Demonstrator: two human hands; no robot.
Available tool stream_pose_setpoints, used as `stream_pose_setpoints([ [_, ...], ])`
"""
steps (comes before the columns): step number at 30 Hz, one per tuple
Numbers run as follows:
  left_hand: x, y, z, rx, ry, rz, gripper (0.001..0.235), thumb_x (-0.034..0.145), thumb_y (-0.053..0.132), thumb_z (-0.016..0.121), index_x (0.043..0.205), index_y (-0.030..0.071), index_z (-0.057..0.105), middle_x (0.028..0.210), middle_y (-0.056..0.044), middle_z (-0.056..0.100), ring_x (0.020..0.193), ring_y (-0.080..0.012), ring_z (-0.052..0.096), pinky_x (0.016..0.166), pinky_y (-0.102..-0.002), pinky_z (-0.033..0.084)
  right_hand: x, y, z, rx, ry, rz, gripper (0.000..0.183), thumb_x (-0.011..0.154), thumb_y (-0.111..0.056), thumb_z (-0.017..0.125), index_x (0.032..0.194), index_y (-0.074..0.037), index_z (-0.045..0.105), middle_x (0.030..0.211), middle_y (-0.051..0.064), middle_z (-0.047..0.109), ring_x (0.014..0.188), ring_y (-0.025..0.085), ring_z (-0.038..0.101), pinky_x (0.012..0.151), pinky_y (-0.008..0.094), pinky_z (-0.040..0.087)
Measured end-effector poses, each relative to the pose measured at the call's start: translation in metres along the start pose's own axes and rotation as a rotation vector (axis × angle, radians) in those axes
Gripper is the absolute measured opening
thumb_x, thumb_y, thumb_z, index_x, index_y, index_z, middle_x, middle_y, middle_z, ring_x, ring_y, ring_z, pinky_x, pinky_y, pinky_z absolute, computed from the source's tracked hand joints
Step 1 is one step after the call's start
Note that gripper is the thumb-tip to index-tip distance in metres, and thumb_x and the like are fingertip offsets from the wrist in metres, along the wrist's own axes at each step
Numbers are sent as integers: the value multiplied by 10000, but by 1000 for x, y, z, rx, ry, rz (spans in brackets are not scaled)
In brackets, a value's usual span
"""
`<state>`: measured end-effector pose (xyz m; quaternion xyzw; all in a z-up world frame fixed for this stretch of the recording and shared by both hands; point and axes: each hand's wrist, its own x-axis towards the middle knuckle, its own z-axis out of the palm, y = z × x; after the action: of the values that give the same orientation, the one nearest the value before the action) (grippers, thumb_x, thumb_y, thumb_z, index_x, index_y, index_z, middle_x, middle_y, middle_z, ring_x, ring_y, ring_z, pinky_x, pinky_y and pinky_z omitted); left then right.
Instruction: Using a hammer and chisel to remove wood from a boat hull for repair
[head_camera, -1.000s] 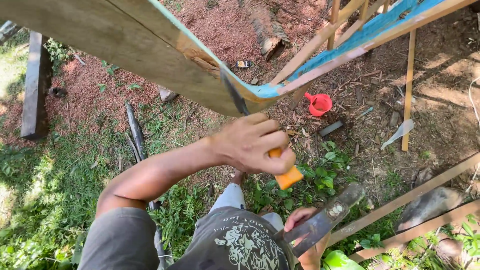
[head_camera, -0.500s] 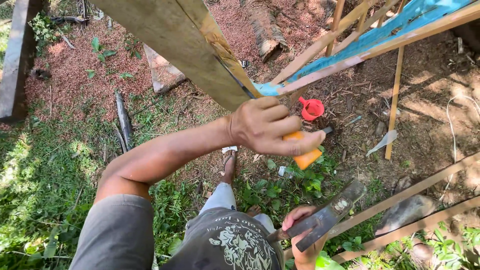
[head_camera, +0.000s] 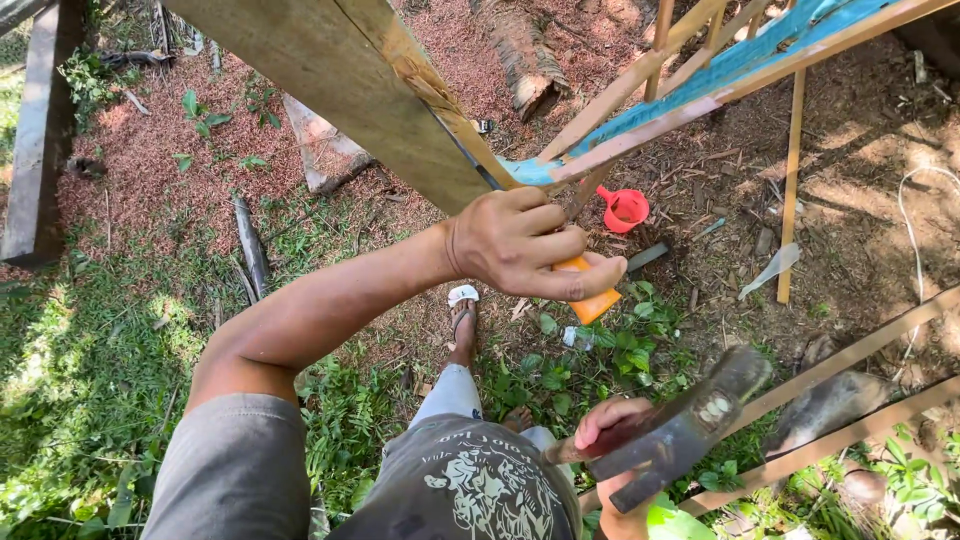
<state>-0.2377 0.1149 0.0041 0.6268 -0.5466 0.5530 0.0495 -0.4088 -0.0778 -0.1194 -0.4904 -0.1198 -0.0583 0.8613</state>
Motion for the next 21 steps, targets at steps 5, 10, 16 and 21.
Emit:
stream_pose_setpoints([
  [5,-6,2,1,-24,-71,36,135,933,188,560,1067,192,551,648,62,424,498,-68,333,444,-203,277,11,-16,17,-101,33,-151,443,845,-490,659,831,-83,485,628,53,515,536,141,518,489,231,475],
  [10,-9,3,4,-27,-55,55,137,936,181,557,1072,180,551,658,54,446,493,-68,334,444,-207,272,20,-2,25,-60,105,-341,583,840,-666,512,781,-89,449,550,49,475,428,159,489,423,256,438],
  [16,-10,2,5,-14,-59,69,121,934,192,554,1055,189,561,646,59,417,496,-63,339,447,-202,282,31,0,48,-26,192,-445,549,830,-674,442,807,-126,434,539,46,440,419,152,449,451,272,448],
  [21,-15,6,8,-4,-104,87,130,925,172,500,1044,199,546,640,58,390,496,-70,337,454,-211,271,34,10,49,25,206,-439,542,813,-676,414,803,-135,440,529,28,418,401,141,426,437,256,427],
])
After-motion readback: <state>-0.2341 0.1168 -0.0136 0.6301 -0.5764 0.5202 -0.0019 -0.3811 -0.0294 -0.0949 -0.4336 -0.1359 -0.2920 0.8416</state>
